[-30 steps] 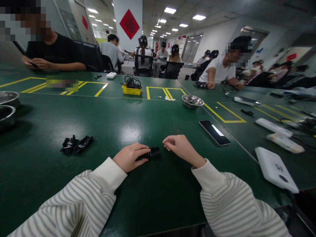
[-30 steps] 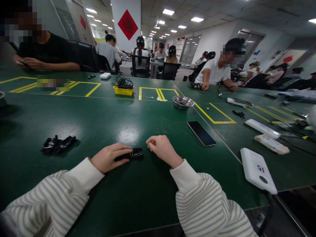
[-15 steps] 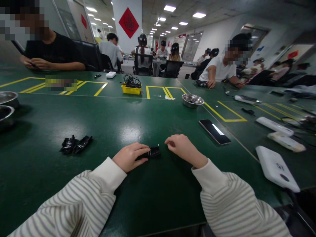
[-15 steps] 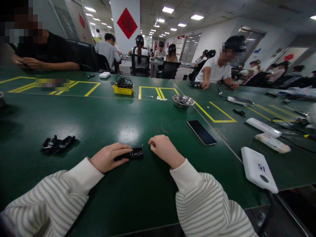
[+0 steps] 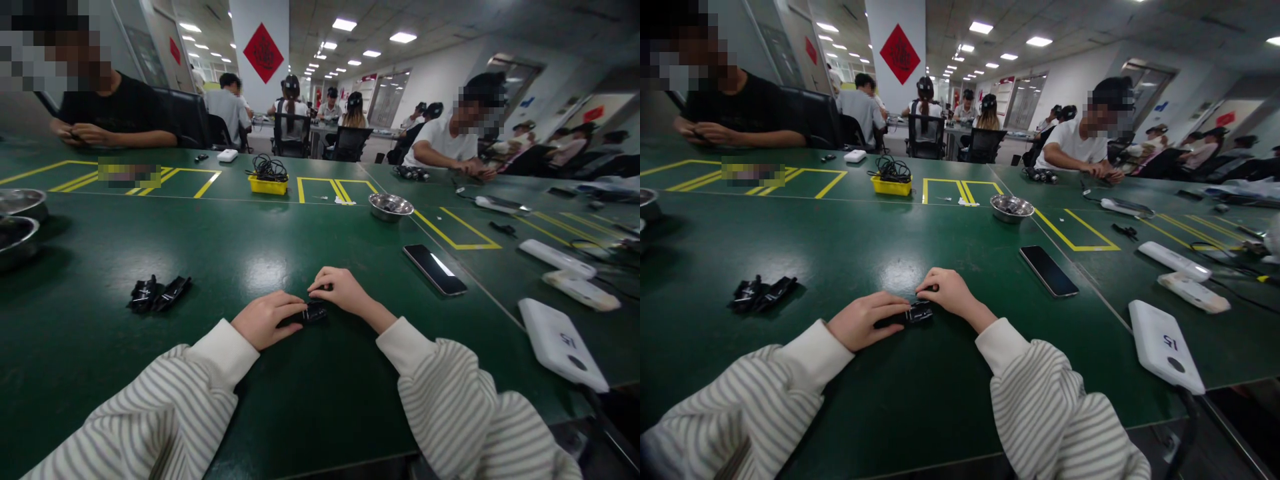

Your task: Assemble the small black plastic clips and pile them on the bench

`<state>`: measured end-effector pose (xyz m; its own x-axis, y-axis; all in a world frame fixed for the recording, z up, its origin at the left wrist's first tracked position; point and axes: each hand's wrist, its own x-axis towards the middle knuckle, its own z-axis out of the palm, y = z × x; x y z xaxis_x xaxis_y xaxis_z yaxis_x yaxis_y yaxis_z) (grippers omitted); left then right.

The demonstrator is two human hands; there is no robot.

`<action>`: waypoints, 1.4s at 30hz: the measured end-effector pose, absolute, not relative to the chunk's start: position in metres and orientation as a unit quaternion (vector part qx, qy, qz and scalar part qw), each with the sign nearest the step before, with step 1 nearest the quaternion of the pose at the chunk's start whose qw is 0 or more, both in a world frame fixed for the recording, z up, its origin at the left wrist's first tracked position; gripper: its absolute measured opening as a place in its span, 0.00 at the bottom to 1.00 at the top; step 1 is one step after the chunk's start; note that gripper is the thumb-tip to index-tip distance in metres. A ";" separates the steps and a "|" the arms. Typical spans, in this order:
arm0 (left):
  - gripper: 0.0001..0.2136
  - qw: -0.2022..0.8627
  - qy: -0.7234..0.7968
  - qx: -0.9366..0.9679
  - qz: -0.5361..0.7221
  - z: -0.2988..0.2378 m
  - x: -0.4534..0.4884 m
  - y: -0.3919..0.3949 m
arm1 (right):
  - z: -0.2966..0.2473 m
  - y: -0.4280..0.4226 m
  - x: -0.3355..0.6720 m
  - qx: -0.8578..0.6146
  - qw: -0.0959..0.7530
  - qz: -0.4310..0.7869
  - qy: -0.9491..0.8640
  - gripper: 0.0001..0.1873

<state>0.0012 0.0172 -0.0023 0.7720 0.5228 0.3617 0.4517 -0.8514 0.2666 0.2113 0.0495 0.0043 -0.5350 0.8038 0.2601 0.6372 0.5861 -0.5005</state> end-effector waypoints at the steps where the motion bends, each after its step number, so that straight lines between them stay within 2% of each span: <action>1: 0.13 0.083 0.260 0.938 0.215 -0.002 0.001 0.017 | 0.005 0.050 0.211 -0.421 0.235 0.171 -0.859 0.07; 7: 0.13 0.086 0.266 0.938 0.206 0.000 0.002 0.016 | 0.012 0.049 0.212 -0.401 0.192 0.129 -0.886 0.06; 15: 0.13 0.089 0.265 0.937 0.209 0.000 0.003 0.016 | 0.008 0.055 0.208 -0.339 0.198 0.174 -0.903 0.07; 24: 0.13 0.088 0.256 0.938 0.216 0.000 0.002 0.016 | 0.031 0.051 0.220 -0.378 0.112 0.130 -0.910 0.05; 27: 0.13 0.085 0.256 0.938 0.218 0.000 0.002 0.017 | 0.031 0.041 0.227 -0.420 0.144 0.159 -0.882 0.06; 31: 0.13 0.076 0.259 0.937 0.223 -0.001 0.001 0.017 | 0.025 0.021 0.225 -0.468 0.237 0.236 -0.818 0.08; 35: 0.13 0.068 0.264 0.937 0.217 -0.002 -0.001 0.017 | 0.017 0.005 0.214 -0.473 0.304 0.241 -0.791 0.07; 42: 0.13 0.057 0.269 0.939 0.205 -0.001 0.001 0.016 | 0.014 -0.002 0.202 -0.460 0.304 0.238 -0.800 0.05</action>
<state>0.0006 0.0162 -0.0013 0.7707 0.5294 0.3547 0.4830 -0.8484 0.2169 0.2020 -0.0016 0.0135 -0.3930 0.8797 0.2678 0.5908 0.4647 -0.6596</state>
